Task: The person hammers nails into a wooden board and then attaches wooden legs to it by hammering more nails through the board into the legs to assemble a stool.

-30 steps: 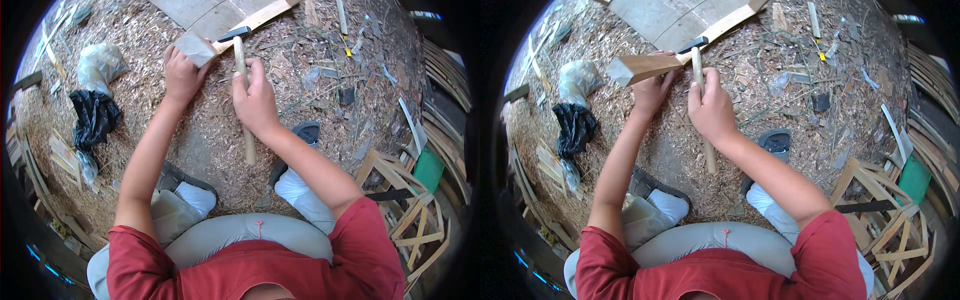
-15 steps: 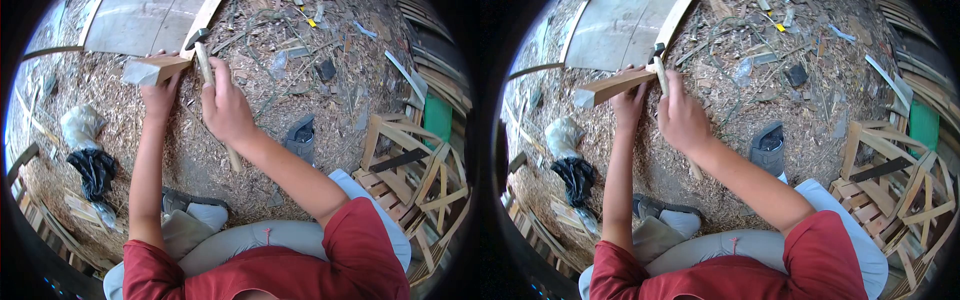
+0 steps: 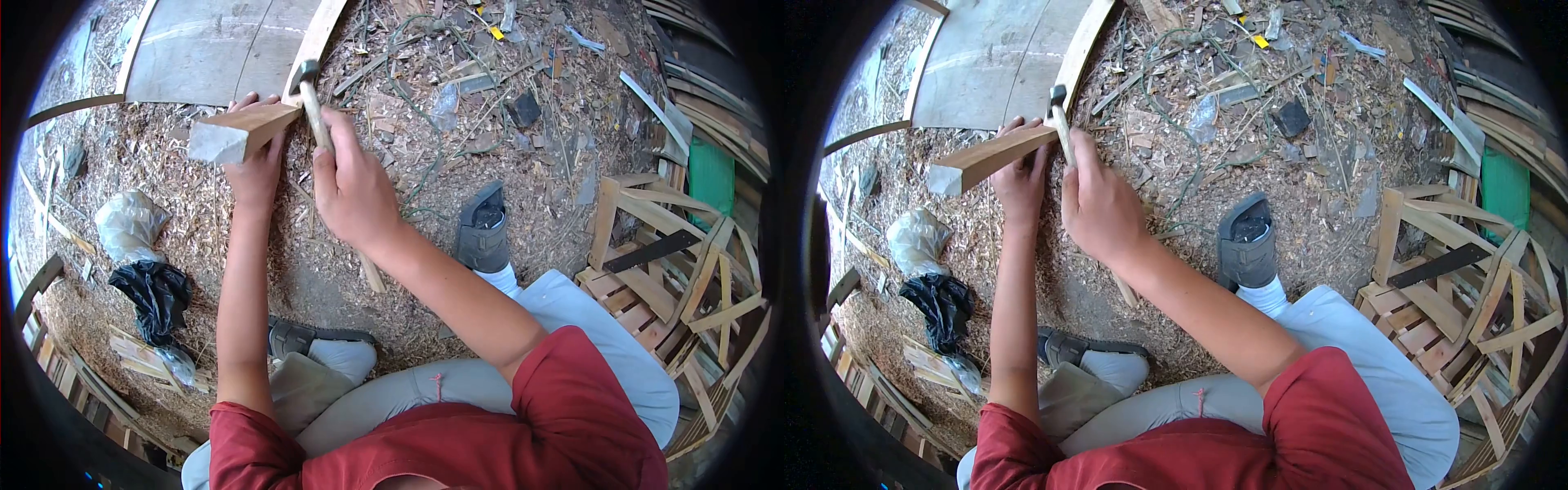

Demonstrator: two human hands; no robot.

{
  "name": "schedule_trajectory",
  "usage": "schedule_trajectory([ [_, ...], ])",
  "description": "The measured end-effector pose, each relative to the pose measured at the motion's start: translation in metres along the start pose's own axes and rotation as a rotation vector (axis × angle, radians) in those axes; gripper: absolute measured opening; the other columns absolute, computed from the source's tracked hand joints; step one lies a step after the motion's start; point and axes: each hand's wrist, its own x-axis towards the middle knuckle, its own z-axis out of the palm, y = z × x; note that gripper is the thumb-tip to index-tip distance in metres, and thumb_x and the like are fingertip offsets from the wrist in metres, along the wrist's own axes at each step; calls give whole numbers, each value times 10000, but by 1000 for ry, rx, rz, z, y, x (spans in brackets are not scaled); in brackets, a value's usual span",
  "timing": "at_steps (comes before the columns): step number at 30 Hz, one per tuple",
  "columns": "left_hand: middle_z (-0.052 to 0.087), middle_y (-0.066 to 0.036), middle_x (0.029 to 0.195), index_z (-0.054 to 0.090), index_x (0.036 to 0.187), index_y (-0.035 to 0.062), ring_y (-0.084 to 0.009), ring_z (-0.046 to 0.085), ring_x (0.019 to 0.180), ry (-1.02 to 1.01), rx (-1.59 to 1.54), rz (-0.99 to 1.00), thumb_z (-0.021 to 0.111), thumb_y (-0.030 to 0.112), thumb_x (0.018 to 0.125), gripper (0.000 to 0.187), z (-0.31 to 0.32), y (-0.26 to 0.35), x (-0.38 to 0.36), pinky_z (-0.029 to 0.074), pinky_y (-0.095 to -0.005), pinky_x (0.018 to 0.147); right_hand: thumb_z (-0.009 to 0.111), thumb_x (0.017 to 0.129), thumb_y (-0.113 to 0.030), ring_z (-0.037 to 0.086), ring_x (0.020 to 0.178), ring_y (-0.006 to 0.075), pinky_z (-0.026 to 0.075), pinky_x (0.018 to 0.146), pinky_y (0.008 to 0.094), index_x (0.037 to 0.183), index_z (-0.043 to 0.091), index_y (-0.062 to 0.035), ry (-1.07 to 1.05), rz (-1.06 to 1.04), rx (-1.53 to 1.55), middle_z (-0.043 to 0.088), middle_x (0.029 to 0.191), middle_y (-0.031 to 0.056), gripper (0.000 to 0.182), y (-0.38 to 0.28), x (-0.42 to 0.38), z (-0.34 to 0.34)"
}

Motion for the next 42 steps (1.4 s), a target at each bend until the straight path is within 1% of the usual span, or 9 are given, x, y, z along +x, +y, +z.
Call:
schedule_trajectory([
  [9, 790, -104, 1344, 780, 1279, 64, -350, 655, 1420, -36, -41, -49, 821, 66, 962, 319, 3, 1, 1, 472, -511, 1228, 469, 1137, -169, 732, 757, 419, 551, 727, 550, 1544, 450, -30, 43, 35, 151, 706, 856, 197, 431, 16, 2, 4],
  [21, 786, -122, 1358, 787, 1281, 67, -351, 672, 1399, -23, -51, -30, 820, 54, 961, 321, 2, 6, 3, 490, -505, 1214, 497, 1104, -127, 740, 817, 504, 573, 754, 596, 1504, 469, -5, 97, -82, 301, 722, 902, 285, 419, 14, 2, -6],
  [23, 784, -127, 1362, 789, 1280, 69, -351, 673, 1398, -18, -51, -24, 821, 54, 960, 322, 1, 6, 4, 492, -504, 1212, 502, 1128, -159, 728, 839, 321, 545, 778, 460, 1514, 494, -52, -96, 206, 200, 678, 903, 182, 401, 22, 4, -5],
  [26, 785, -129, 1358, 793, 1264, 67, -356, 675, 1396, -53, -41, -60, 822, 48, 957, 309, 1, 5, 3, 501, -501, 1199, 497, 1129, -155, 723, 767, 321, 545, 728, 476, 1503, 492, -49, 87, -40, 215, 670, 842, 169, 389, 24, 4, -5],
  [27, 787, -124, 1353, 793, 1255, 67, -358, 675, 1395, -34, -51, -69, 821, 44, 958, 299, 1, 7, 3, 503, -501, 1195, 498, 1099, -111, 729, 748, 499, 568, 681, 578, 1474, 481, 2, 151, -126, 240, 715, 861, 279, 393, 21, 4, -8],
  [34, 787, -129, 1350, 783, 1231, 36, -359, 676, 1395, -46, -54, -49, 820, 43, 962, 271, 1, 7, 5, 509, -494, 1180, 493, 1122, -133, 706, 679, 316, 533, 670, 505, 1492, 490, -51, 16, 54, 150, 658, 788, 152, 378, 28, 2, -6],
  [36, 787, -131, 1350, 782, 1233, 32, -357, 672, 1401, -46, -44, -52, 818, 39, 963, 273, 0, 9, 5, 508, -493, 1181, 509, 1096, -98, 731, 719, 502, 564, 656, 594, 1488, 460, -21, 142, -82, 247, 708, 797, 274, 402, 19, 2, -9],
  [40, 784, -133, 1356, 784, 1246, 34, -348, 664, 1413, -43, -89, -59, 809, 26, 963, 285, 1, 8, 4, 502, -488, 1185, 506, 1099, -103, 732, 739, 509, 559, 666, 600, 1484, 463, -27, -147, 173, 122, 713, 826, 280, 395, 19, 5, -14],
  [42, 783, -136, 1356, 784, 1249, 36, -346, 664, 1414, -37, -80, -52, 807, 23, 962, 289, 3, 6, 5, 502, -485, 1185, 513, 1123, -137, 728, 759, 302, 523, 673, 471, 1484, 508, -67, 31, 13, 199, 682, 863, 181, 367, 25, 6, -11],
])
